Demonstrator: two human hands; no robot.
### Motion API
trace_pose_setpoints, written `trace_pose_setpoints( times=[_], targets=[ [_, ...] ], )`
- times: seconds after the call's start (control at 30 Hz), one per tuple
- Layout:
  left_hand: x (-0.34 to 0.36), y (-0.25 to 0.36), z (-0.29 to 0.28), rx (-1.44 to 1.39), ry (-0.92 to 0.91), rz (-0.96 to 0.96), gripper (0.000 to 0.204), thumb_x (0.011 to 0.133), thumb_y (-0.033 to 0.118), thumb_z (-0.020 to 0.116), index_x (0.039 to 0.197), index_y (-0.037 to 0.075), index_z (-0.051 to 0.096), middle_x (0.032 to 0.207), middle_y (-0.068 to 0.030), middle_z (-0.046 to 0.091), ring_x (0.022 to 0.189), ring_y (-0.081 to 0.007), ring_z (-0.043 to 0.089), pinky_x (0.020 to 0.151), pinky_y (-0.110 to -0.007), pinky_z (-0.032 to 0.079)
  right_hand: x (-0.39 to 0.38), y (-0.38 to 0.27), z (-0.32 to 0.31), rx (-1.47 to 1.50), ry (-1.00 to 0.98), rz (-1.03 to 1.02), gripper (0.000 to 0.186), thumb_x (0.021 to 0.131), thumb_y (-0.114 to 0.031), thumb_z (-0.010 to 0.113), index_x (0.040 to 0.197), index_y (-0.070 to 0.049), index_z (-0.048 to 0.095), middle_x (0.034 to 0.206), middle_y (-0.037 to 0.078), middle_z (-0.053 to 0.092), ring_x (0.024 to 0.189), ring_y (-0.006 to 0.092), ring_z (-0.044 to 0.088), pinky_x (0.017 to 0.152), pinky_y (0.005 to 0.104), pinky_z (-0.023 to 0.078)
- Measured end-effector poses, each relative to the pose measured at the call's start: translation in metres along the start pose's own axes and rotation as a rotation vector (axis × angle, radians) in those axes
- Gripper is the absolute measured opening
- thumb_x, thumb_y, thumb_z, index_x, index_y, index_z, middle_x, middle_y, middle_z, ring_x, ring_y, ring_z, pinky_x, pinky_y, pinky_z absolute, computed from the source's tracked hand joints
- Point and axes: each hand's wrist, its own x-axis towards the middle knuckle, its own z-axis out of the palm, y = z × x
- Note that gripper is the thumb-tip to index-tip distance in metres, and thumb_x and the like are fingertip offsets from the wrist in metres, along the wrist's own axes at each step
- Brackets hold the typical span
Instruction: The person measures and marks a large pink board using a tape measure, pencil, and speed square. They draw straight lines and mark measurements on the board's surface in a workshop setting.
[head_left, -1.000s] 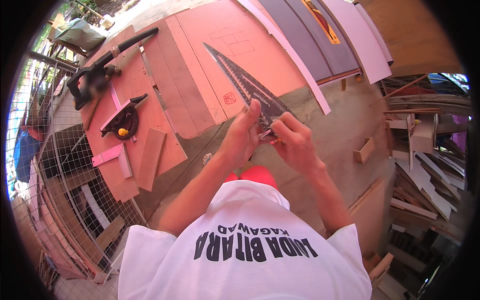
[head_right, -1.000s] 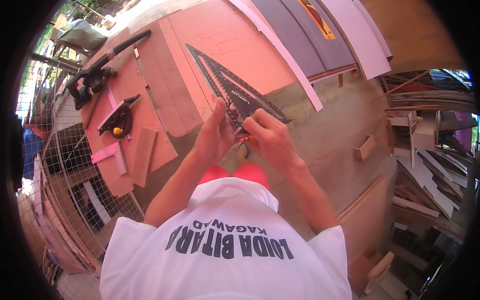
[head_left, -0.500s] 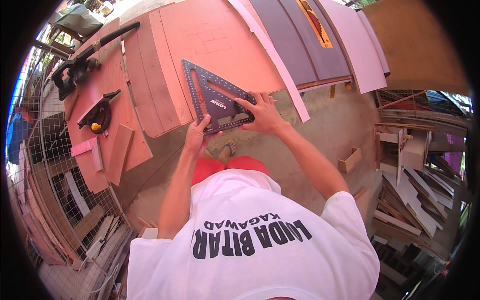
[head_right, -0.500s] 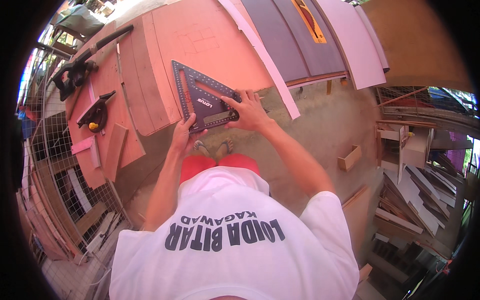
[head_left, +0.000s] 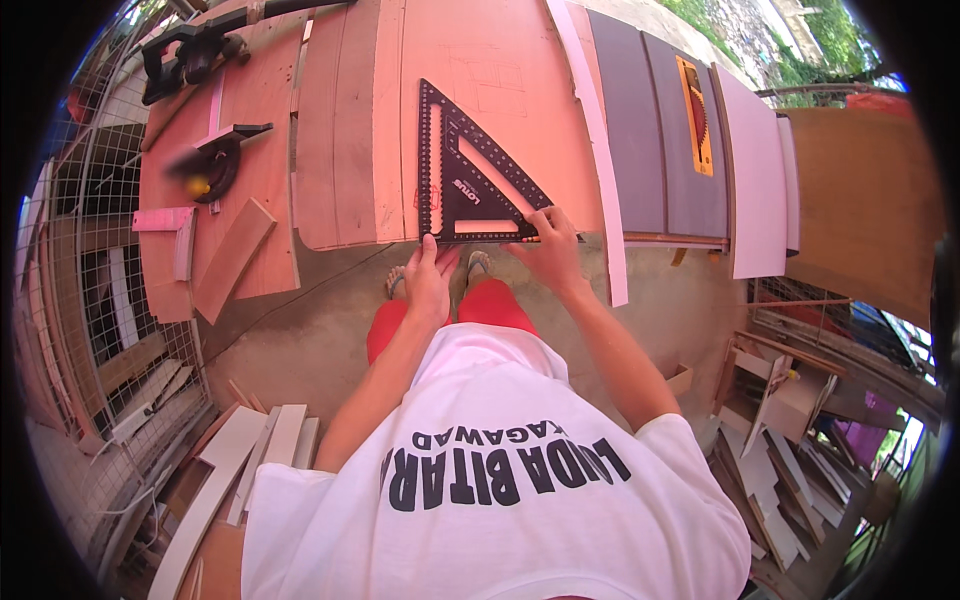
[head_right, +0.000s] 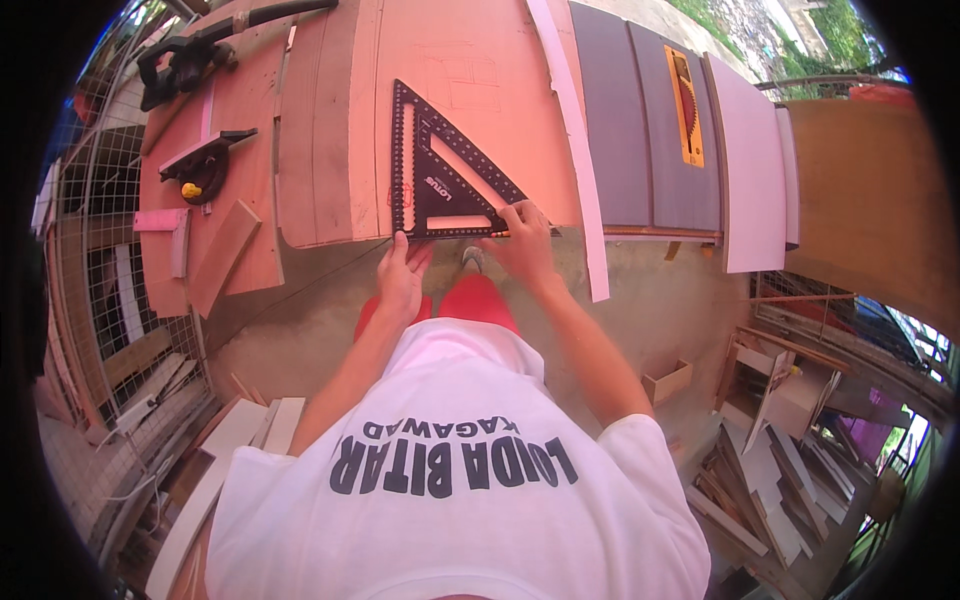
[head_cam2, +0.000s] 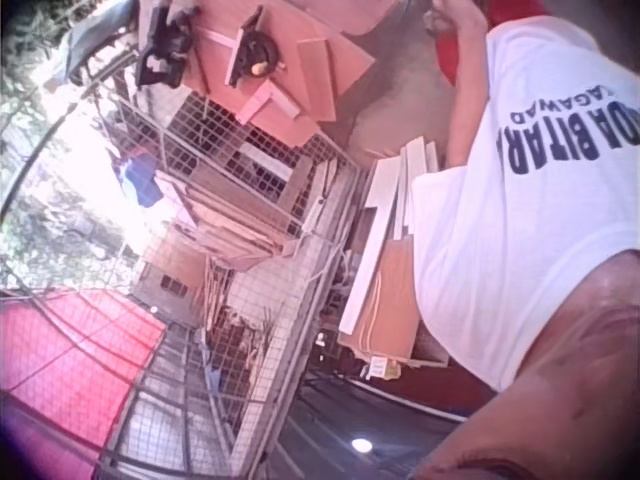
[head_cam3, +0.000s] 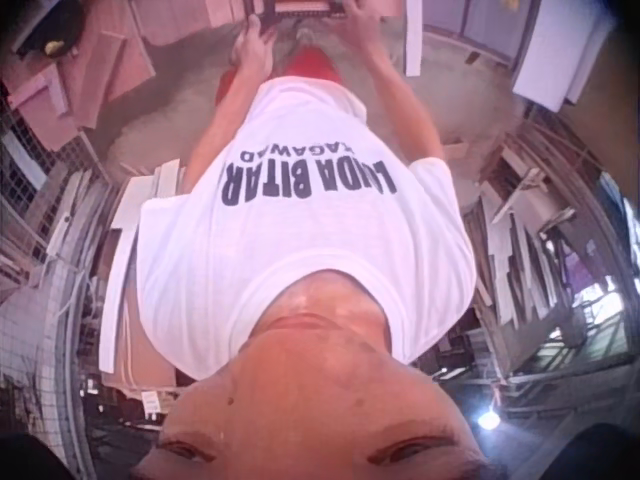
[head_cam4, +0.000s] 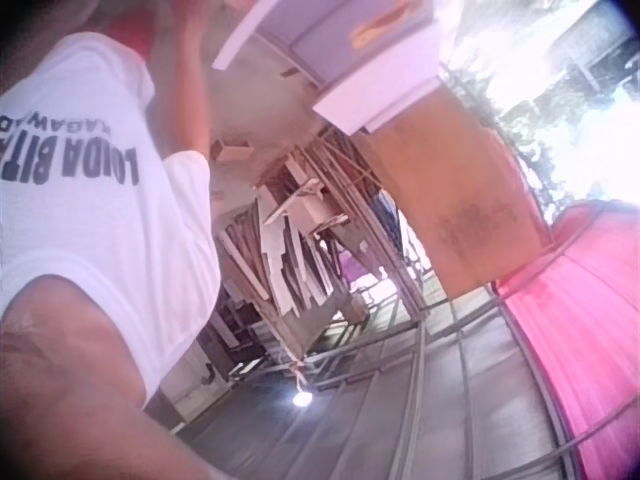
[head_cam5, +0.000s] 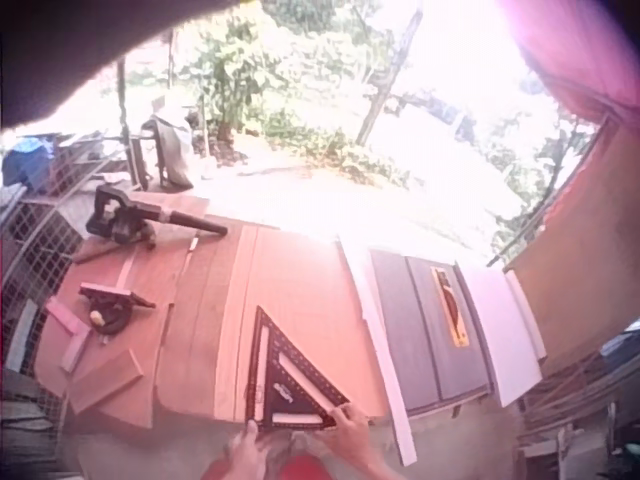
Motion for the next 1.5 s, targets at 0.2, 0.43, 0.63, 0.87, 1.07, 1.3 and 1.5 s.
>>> trace_pose_setpoints(
  times=[0.2, 0.43, 0.63, 0.87, 1.07, 1.3, 1.5],
  targets=[
    [0.033, -0.034, 0.06, -0.187, 0.206, 0.328, 0.045, 0.106, 0.035, 0.07, 0.137, 0.005, 0.056, 0.126, -0.0052, 0.065, 0.111, -0.0155, 0.064, 0.101, -0.037, 0.051, 0.02, 0.015, -0.001, 0.078, -0.09, -0.116, 0.067, 0.065, -0.023, 0.099, 0.122, -0.006, 0.068, 0.103, 0.009, 0.062, 0.095, 0.0312, 0.065, 0.085, 0.0455, 0.051],
    [0.051, -0.036, 0.082, -0.227, 0.478, 0.653, 0.039, 0.103, 0.023, 0.074, 0.133, -0.002, 0.065, 0.13, -0.0073, 0.071, 0.119, -0.0149, 0.065, 0.105, -0.032, 0.049, 0.052, 0.021, -0.029, 0.195, -0.459, -0.161, 0.055, 0.084, -0.025, 0.089, 0.13, -0.006, 0.067, 0.102, 0.011, 0.062, 0.094, 0.0284, 0.068, 0.08, 0.0417, 0.057],
    [0.057, -0.043, 0.084, -0.268, 0.573, 0.675, 0.044, 0.103, 0.022, 0.075, 0.136, -0.003, 0.062, 0.132, -0.0074, 0.069, 0.119, -0.0144, 0.063, 0.104, -0.03, 0.048, 0.156, 0.001, 0.001, 0.163, -0.124, -0.289, 0.047, 0.092, -0.034, 0.08, 0.128, -0.005, 0.071, 0.106, 0.014, 0.064, 0.1, 0.033, 0.065, 0.085, 0.0466, 0.052],
    [0.059, -0.042, 0.085, -0.387, 0.552, 0.643, 0.04, 0.101, 0.023, 0.077, 0.13, 0.0, 0.062, 0.107, 0.0018, 0.063, 0.097, -0.0094, 0.057, 0.089, -0.027, 0.047, 0.217, 0.02, 0.059, -0.037, -0.079, -0.526, 0.05, 0.095, -0.039, 0.077, 0.138, -0.014, 0.072, 0.104, 0.008, 0.059, 0.097, 0.0268, 0.06, 0.09, 0.0462, 0.046],
    [0.053, -0.038, 0.084, -0.364, 0.602, 0.586, 0.043, 0.101, 0.023, 0.078, 0.132, -0.002, 0.063, 0.112, 0.0004, 0.065, 0.102, -0.0096, 0.057, 0.091, -0.027, 0.047, 0.215, 0.014, 0.062, -0.046, -0.059, -0.536, 0.045, 0.095, -0.036, 0.078, 0.135, -0.016, 0.075, 0.101, 0.005, 0.057, 0.096, 0.0226, 0.058, 0.09, 0.043, 0.045],
    [0.047, -0.032, 0.086, -0.315, 0.585, 0.573, 0.043, 0.101, 0.025, 0.078, 0.13, -0.003, 0.066, 0.122, -0.0047, 0.069, 0.111, -0.0126, 0.061, 0.098, -0.029, 0.047, 0.217, 0.022, 0.065, 0.024, -0.081, -0.505, 0.044, 0.094, -0.036, 0.079, 0.134, -0.018, 0.076, 0.098, 0.005, 0.059, 0.094, 0.0217, 0.058, 0.089, 0.0431, 0.043],
    [0.045, -0.032, 0.085, -0.265, 0.598, 0.538, 0.042, 0.101, 0.026, 0.077, 0.129, -0.004, 0.066, 0.122, -0.0062, 0.069, 0.11, -0.0138, 0.061, 0.1, -0.031, 0.047, 0.218, 0.024, 0.065, 0.014, -0.099, -0.515, 0.043, 0.094, -0.033, 0.079, 0.134, -0.017, 0.076, 0.099, 0.005, 0.059, 0.093, 0.0221, 0.057, 0.09, 0.043, 0.043]
  ],
)
